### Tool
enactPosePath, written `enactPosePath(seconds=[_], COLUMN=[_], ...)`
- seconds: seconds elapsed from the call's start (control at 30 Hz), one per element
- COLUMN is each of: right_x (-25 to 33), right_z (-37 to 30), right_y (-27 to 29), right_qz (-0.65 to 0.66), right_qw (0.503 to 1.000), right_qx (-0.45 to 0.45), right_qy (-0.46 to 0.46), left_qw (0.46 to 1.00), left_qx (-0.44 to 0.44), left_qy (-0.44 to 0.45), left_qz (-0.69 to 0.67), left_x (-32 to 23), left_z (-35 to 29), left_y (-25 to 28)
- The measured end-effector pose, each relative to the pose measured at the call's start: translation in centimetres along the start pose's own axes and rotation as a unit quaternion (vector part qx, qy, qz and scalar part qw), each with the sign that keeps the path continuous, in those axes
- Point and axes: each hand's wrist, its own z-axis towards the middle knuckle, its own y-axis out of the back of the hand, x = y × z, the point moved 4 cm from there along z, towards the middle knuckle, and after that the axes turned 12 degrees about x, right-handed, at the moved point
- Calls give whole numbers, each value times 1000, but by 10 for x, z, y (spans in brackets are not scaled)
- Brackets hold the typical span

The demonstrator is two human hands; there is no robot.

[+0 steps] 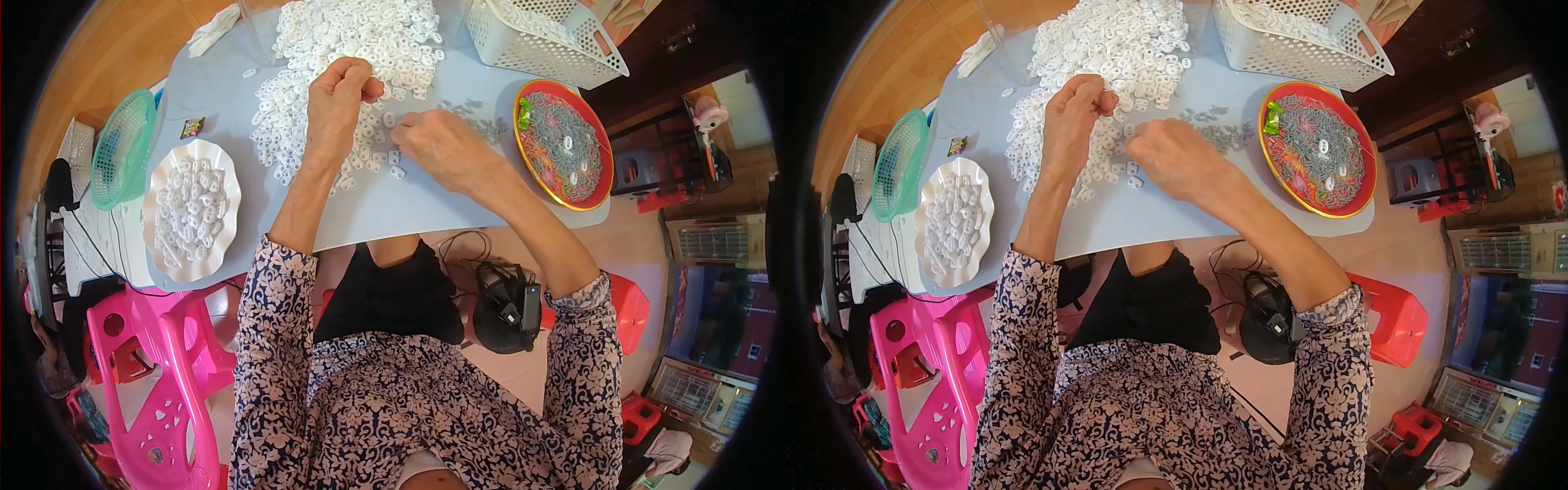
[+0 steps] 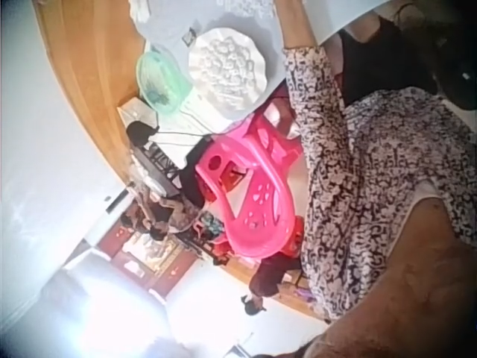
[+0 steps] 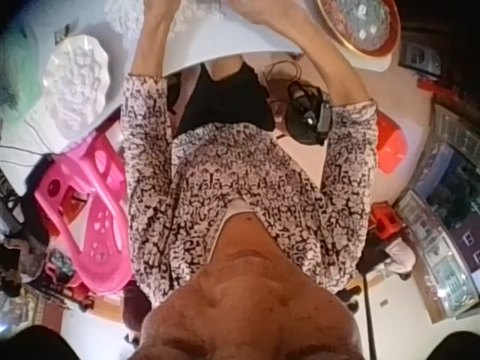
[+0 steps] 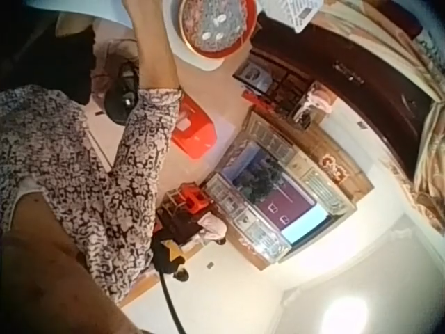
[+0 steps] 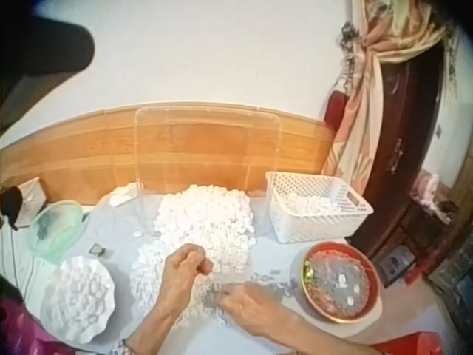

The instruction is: Manually assembling small white plastic components at a workstation.

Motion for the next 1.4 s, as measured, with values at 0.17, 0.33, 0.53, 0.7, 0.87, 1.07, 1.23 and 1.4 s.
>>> enactPosePath(seconds=[0.17,0.33,0.53,0.7,0.87,1.07,1.23,1.4], right_x=[-5,-18,-47,-59,-67,-59,-60,-63], right_z=[11,-3,-1,12,15,15,20,19], right_y=[-3,10,6,-13,-17,-15,-18,-18], right_qz=[-14,96,572,731,708,670,679,673], right_qw=[1000,990,792,624,653,694,689,693], right_qx=[10,-77,-180,-274,-269,-264,-252,-256], right_qy=[-22,-72,-114,-40,-12,11,29,-37], left_qw=[1000,1000,996,990,985,983,982,983], left_qx=[9,18,86,138,160,161,167,149], left_qy=[11,4,0,18,19,23,18,8], left_qz=[22,19,25,29,63,90,90,111], left_x=[0,-1,-3,2,4,3,2,0], left_z=[0,-1,-3,-4,-5,-5,-4,-3], left_y=[2,-1,-9,-19,-20,-21,-21,-20])
